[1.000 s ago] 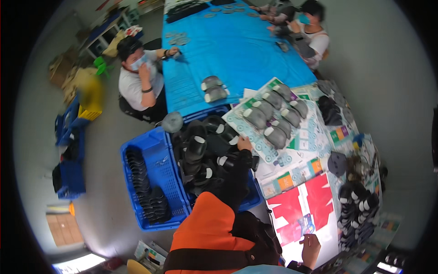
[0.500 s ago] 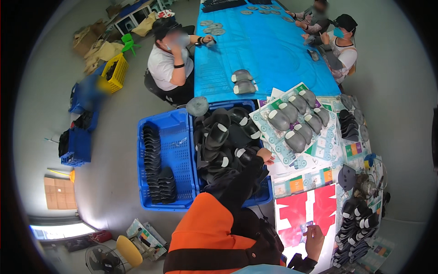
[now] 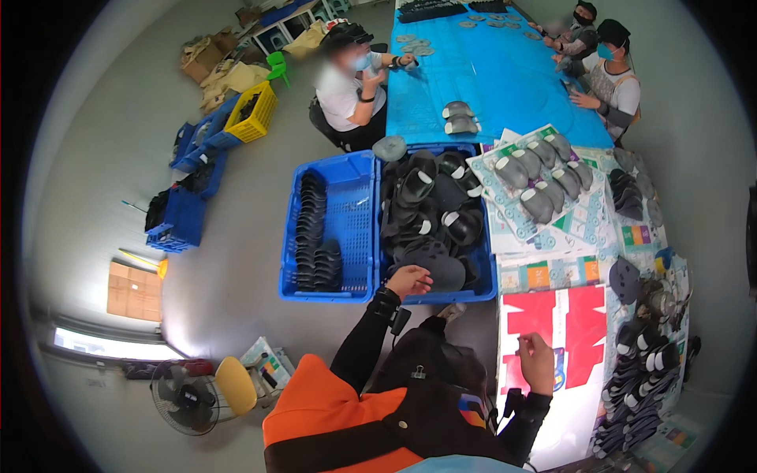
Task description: Manually roughing the edges of shoe components using a handheld tool.
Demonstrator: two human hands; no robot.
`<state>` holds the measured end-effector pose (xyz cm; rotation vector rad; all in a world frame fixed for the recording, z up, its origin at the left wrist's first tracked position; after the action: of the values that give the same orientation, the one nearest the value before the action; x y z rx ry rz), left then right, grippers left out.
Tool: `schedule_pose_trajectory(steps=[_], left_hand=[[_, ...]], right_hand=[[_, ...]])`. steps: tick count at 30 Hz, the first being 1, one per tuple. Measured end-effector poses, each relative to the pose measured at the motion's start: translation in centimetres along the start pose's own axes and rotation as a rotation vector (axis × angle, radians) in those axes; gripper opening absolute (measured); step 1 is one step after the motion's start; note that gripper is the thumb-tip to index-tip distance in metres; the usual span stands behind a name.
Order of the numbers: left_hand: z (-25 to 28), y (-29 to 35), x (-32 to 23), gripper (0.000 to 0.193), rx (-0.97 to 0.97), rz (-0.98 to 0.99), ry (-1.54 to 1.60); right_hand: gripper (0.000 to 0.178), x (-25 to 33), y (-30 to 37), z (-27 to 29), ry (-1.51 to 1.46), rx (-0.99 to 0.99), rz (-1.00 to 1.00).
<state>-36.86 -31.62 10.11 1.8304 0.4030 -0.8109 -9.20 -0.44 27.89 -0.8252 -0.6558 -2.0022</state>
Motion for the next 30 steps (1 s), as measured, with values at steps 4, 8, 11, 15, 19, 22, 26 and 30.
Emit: schedule_pose_trajectory(steps=[4,8,11,15,19,22,26,30], left_hand=[[2.8,4.8,1.0,0.027,-0.131,-0.028,-0.009],[4.0,6.6,1.1,0.024,-0.163,-0.059,0.017],[4.3,6.3,0.8,0.022,-0.159,-0.079,0.039],[3.1,4.3,-0.4,0.021,-0.101,-0.090,0.017],[2.6,1.8,-1.5,0.020,-0.048,-0.081,-0.009],[3.3,-0.3,-3.2,0.022,0.001,-0.137,-0.013],[4.8,-2.7,-3.8,0.022,-0.019,-0.096,-0.036],[8.7,-8.2,-3.9,0.022,-0.143,-0.088,-0.184]], right_hand=[[0.017,-0.2,1.1,-2.4,-0.018,0.062,0.071],[0.017,0.2,2.9,-2.6,-0.128,0.095,0.037],[0.016,1.5,4.2,-1.2,-0.126,0.097,-0.096],[0.016,0.4,5.1,-0.6,-0.037,-0.010,-0.037],[0.016,0.3,5.5,-1.7,-0.022,-0.061,-0.075],[0.018,2.5,4.7,-2.4,0.007,-0.071,-0.110],[0.020,3.4,4.5,-3.7,-0.015,-0.087,-0.139],[0.020,4.2,3.5,-4.7,0.046,-0.073,-0.190]])
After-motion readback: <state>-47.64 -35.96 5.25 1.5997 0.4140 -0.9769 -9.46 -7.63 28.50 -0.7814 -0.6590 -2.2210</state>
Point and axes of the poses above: each hand's wrist, its own y-axis away from the middle knuckle, its own z-axis out of the back of the hand, x = y × z, the point moved 2 cm from there along -y, towards the middle knuckle, and after that the axes turned 5 degrees about -x, right-handed, at the moved point
